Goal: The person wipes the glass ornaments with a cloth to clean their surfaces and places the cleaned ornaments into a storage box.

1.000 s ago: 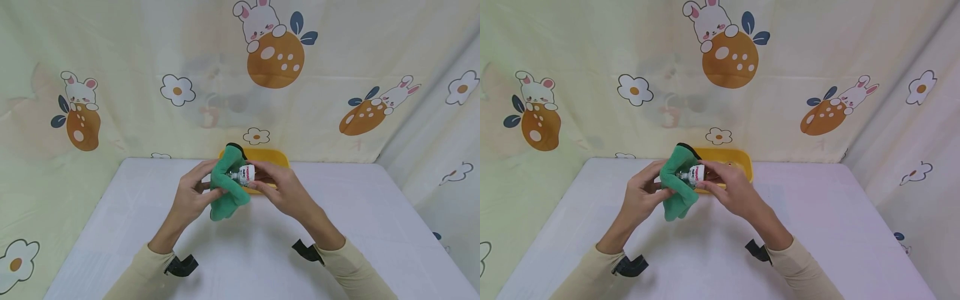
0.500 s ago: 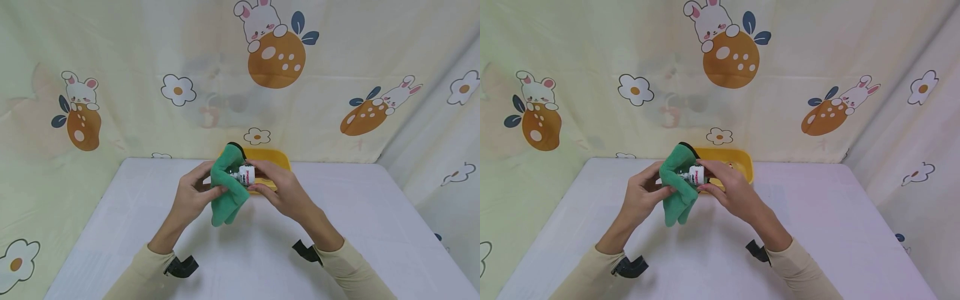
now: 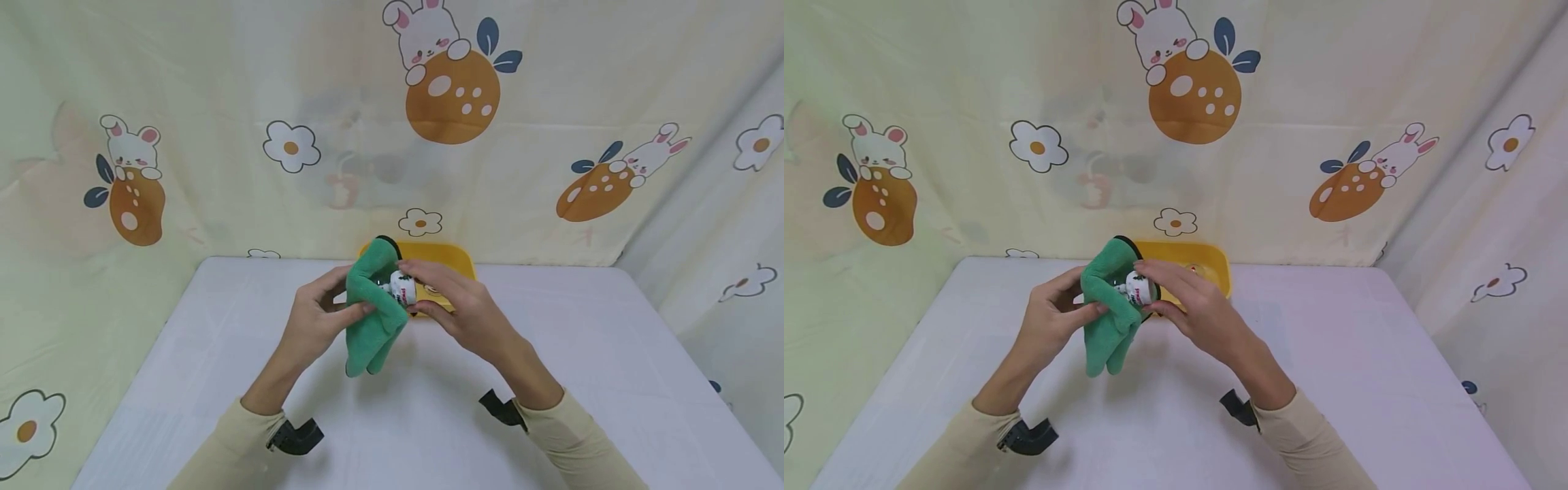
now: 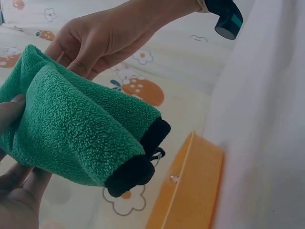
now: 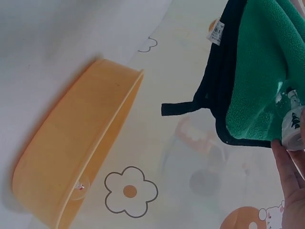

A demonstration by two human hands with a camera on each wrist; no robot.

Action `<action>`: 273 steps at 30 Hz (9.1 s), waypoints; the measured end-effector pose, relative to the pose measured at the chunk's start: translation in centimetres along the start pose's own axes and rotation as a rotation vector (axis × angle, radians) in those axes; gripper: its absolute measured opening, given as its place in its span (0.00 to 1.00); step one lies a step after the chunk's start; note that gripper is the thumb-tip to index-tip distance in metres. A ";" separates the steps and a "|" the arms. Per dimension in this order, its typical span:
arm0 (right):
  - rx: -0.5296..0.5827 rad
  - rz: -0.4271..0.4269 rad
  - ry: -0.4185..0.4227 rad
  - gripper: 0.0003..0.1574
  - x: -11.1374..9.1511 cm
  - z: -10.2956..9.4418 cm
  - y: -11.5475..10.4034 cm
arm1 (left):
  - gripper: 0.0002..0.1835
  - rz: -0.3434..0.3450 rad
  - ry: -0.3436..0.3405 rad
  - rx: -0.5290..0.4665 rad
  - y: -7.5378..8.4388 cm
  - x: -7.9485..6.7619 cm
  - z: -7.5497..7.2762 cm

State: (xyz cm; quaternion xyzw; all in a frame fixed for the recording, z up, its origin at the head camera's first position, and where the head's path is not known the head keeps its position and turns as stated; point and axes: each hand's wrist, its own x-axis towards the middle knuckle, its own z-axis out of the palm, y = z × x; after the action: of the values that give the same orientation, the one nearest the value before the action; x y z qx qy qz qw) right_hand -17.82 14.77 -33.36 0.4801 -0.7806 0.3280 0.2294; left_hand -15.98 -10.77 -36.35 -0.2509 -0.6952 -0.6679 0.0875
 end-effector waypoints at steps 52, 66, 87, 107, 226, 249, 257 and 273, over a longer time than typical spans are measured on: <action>0.251 0.290 -0.042 0.32 0.1 0.1 -0.3 | 0.32 0.283 -0.031 0.276 -0.5 -0.4 -0.6; 0.207 0.254 -0.118 0.35 0.0 0.2 -0.7 | 0.30 0.175 -0.050 0.128 -0.6 -0.3 -0.9; -0.028 -0.018 -0.058 0.43 -0.2 0.0 0.0 | 0.27 -0.089 -0.088 0.046 -0.1 0.0 -1.1; -0.030 -0.281 0.022 0.22 0.6 -0.2 0.3 | 0.27 -0.203 -0.125 0.061 -0.1 0.2 -1.5; 0.190 0.063 0.070 0.33 -0.2 0.1 0.0 | 0.30 0.150 -0.091 0.133 0.3 -0.2 -0.6; 0.235 0.081 0.039 0.35 -0.1 0.0 0.1 | 0.31 0.166 -0.047 0.110 -0.1 0.1 -0.6; 0.118 -0.027 0.057 0.38 0.1 -0.1 0.2 | 0.28 0.013 -0.077 0.065 0.1 0.3 -1.0; 0.192 0.017 0.117 0.43 0.2 0.2 0.2 | 0.28 0.116 -0.053 0.078 0.3 0.3 -0.6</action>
State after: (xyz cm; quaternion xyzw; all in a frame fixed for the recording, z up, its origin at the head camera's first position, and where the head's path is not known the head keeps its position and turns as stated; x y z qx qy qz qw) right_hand -18.09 14.56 -33.39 0.4734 -0.7347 0.4306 0.2250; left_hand -16.21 -11.31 -35.87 -0.3047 -0.7069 -0.6274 0.1174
